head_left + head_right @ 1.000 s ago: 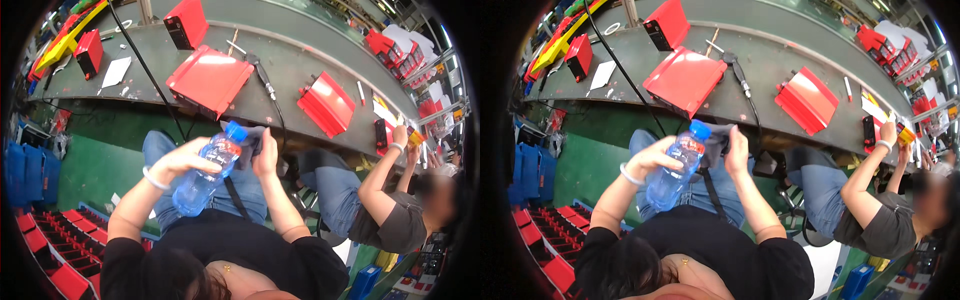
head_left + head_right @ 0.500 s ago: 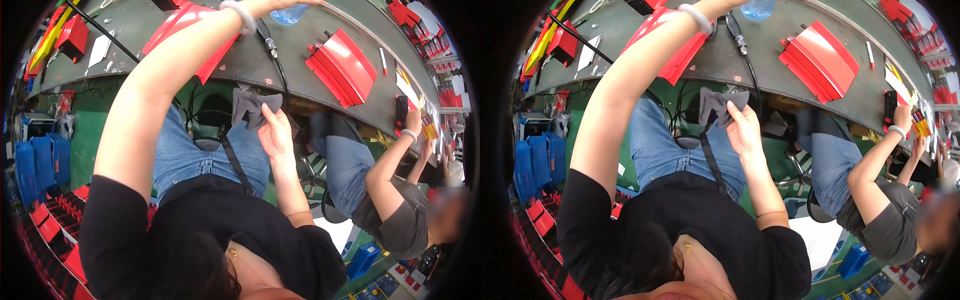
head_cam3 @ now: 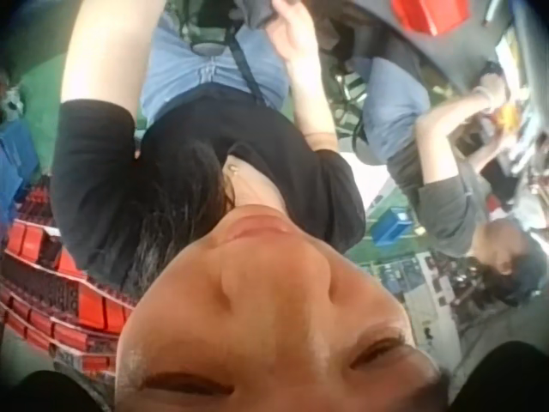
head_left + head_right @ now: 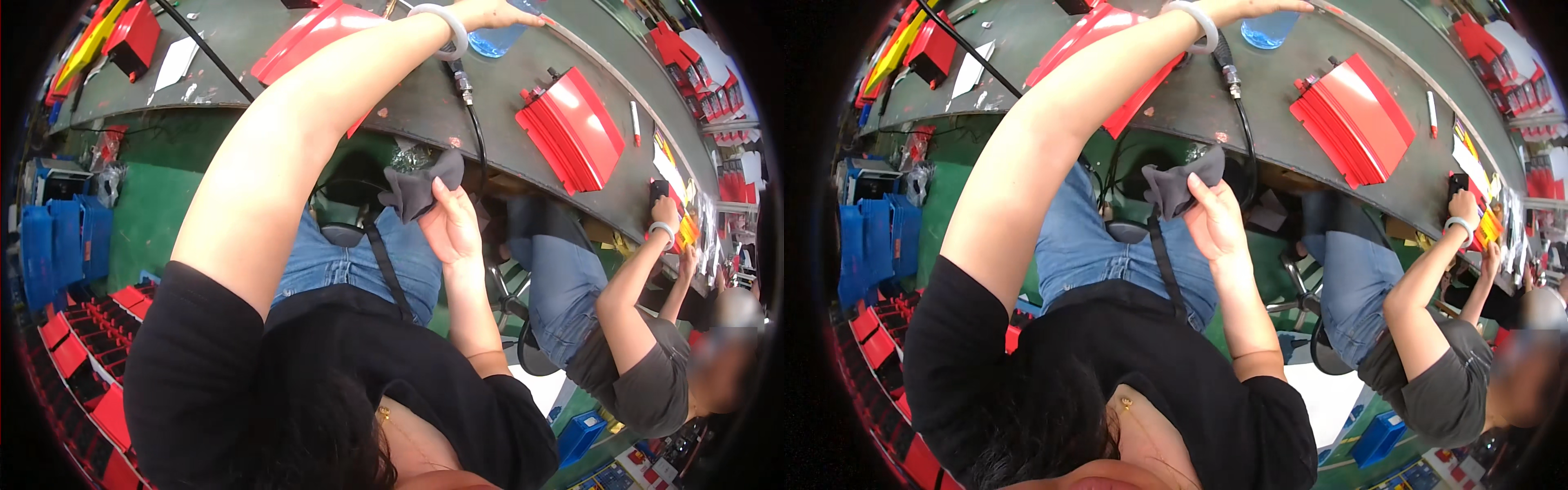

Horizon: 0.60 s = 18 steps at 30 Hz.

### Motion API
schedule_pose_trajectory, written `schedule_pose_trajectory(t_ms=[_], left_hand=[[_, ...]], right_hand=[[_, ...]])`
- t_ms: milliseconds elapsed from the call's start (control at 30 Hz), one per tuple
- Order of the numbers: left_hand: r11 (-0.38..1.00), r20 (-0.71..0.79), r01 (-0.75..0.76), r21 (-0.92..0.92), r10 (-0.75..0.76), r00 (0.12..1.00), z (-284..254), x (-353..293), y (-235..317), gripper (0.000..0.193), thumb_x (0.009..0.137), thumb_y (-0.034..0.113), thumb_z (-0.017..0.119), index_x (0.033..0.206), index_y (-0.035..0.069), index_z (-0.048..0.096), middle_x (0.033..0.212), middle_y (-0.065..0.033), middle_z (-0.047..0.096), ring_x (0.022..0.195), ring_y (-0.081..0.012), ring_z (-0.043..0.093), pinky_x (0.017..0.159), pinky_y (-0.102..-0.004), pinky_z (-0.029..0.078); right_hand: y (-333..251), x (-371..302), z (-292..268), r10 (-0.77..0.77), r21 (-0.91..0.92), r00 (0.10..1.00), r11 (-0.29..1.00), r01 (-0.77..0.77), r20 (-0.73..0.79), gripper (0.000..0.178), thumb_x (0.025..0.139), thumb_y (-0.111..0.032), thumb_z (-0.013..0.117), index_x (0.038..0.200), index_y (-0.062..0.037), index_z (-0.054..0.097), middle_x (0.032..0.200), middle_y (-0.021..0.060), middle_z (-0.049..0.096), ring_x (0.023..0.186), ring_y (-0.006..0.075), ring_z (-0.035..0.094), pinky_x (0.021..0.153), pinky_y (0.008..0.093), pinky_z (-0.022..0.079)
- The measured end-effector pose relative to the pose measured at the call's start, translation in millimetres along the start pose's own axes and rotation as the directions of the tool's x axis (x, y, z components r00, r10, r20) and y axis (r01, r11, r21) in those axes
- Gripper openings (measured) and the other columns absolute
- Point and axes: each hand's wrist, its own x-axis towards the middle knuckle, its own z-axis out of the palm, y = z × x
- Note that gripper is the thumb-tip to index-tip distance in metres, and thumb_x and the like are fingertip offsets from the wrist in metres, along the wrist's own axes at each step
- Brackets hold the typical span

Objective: Cleaning, inspecting, and labeling red electronic device housings on an assembly line.

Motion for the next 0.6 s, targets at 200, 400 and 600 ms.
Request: schedule_pose_trajectory(t_ms=[200,400,600], left_hand=[[0.934,0.290,0.061,-0.353,0.047,0.956,-25,-12,33,0.066,0.064,0.019,0.083,0.118,0.006,0.049,0.105,-0.0072,0.065,0.097,-0.0156,0.062,0.088,-0.0310,0.048],[0.977,0.542,0.058,-0.204,0.063,0.838,-96,-102,148,0.062,0.061,0.031,0.084,0.108,0.001,0.058,0.099,-0.0070,0.063,0.091,-0.0142,0.059,0.084,-0.0304,0.048],[0.773,0.875,0.624,-0.118,-0.216,0.433,-144,-199,136,0.048,0.068,0.017,0.080,0.106,0.000,0.058,0.089,-0.0011,0.062,0.082,-0.0071,0.055,0.075,-0.0245,0.047]], right_hand=[[-19,-16,21,-0.295,-0.223,0.945,0.940,0.259,-0.145,0.026,0.089,-0.004,0.056,0.114,0.0042,0.055,0.113,0.0115,0.061,0.104,0.0201,0.058,0.096,0.0352,0.041],[-65,-50,35,-0.801,-0.512,0.587,0.458,0.727,0.119,0.025,0.082,0.007,0.059,0.107,0.0023,0.058,0.102,0.0072,0.063,0.093,0.0155,0.059,0.087,0.0295,0.045],[-35,-33,44,-0.625,-0.576,0.719,0.479,0.662,0.305,0.032,0.085,0.006,0.055,0.117,0.0040,0.053,0.116,0.0110,0.058,0.108,0.0188,0.054,0.098,0.0329,0.038]])
